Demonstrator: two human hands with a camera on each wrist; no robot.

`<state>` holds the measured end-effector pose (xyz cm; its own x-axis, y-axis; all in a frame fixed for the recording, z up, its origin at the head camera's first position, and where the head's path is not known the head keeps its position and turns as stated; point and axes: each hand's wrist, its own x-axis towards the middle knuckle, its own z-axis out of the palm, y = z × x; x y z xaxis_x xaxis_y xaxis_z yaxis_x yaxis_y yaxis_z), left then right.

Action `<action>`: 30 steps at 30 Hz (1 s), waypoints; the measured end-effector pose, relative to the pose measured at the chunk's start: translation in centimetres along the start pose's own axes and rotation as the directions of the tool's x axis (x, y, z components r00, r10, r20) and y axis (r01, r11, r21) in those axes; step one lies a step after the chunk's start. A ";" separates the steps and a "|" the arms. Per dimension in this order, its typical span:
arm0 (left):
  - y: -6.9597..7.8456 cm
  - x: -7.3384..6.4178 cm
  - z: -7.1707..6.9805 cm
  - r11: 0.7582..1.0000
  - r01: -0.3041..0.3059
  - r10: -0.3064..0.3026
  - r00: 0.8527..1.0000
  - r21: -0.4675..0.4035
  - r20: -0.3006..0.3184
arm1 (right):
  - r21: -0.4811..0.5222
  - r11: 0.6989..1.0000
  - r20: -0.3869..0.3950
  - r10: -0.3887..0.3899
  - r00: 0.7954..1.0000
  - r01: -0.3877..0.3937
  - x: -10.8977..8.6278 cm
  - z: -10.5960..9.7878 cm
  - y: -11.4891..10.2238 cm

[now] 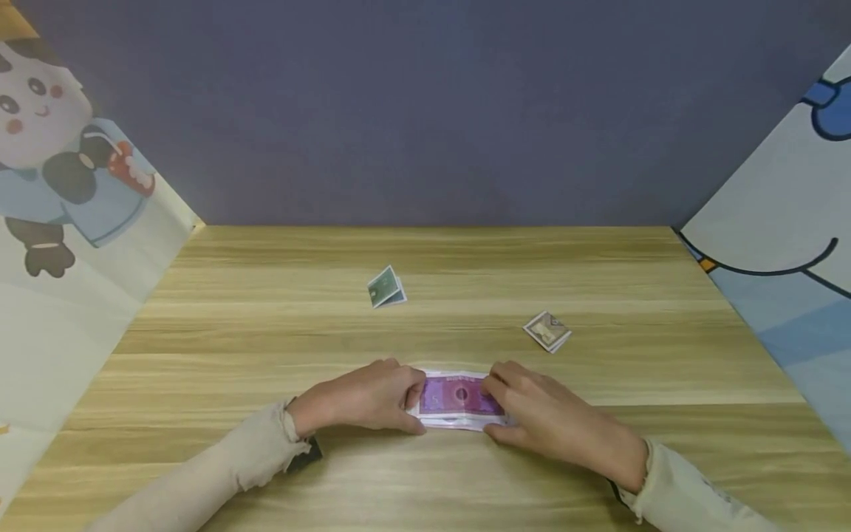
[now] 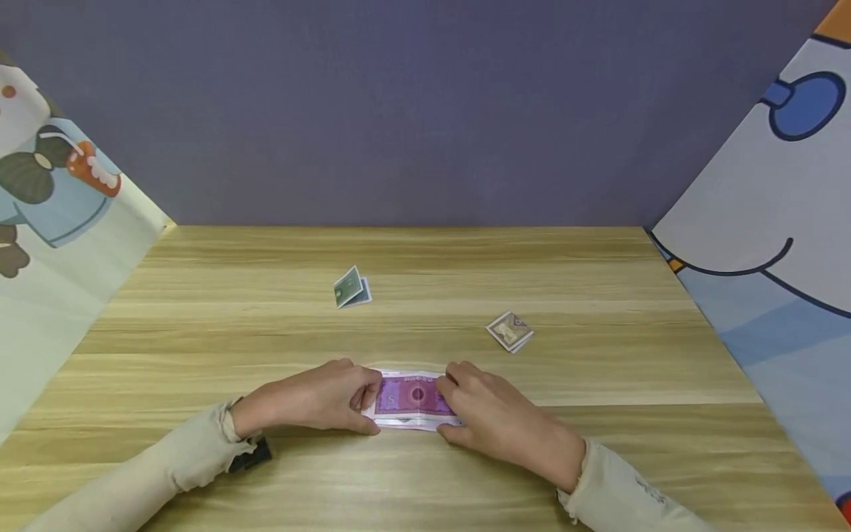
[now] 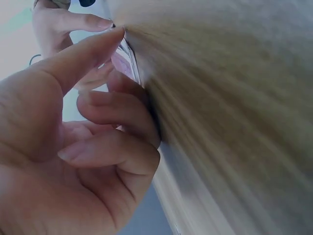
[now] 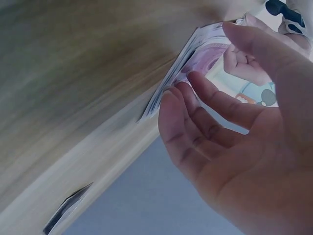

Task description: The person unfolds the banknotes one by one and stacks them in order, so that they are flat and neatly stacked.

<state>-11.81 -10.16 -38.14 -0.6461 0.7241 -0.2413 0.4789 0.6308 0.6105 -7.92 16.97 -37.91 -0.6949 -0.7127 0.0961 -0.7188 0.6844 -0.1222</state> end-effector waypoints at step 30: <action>0.0 0.1 -0.9 0.999 0.042 -0.042 0.999 -0.015 -0.006 | 0.062 0.996 0.008 0.062 0.998 -0.063 1.5 -0.3 1.0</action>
<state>-12.37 -10.30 -37.50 -0.6695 0.6951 -0.2619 0.4425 0.6564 0.6111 -9.66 16.67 -37.59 -0.7382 -0.6698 0.0807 -0.6711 0.7169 -0.1887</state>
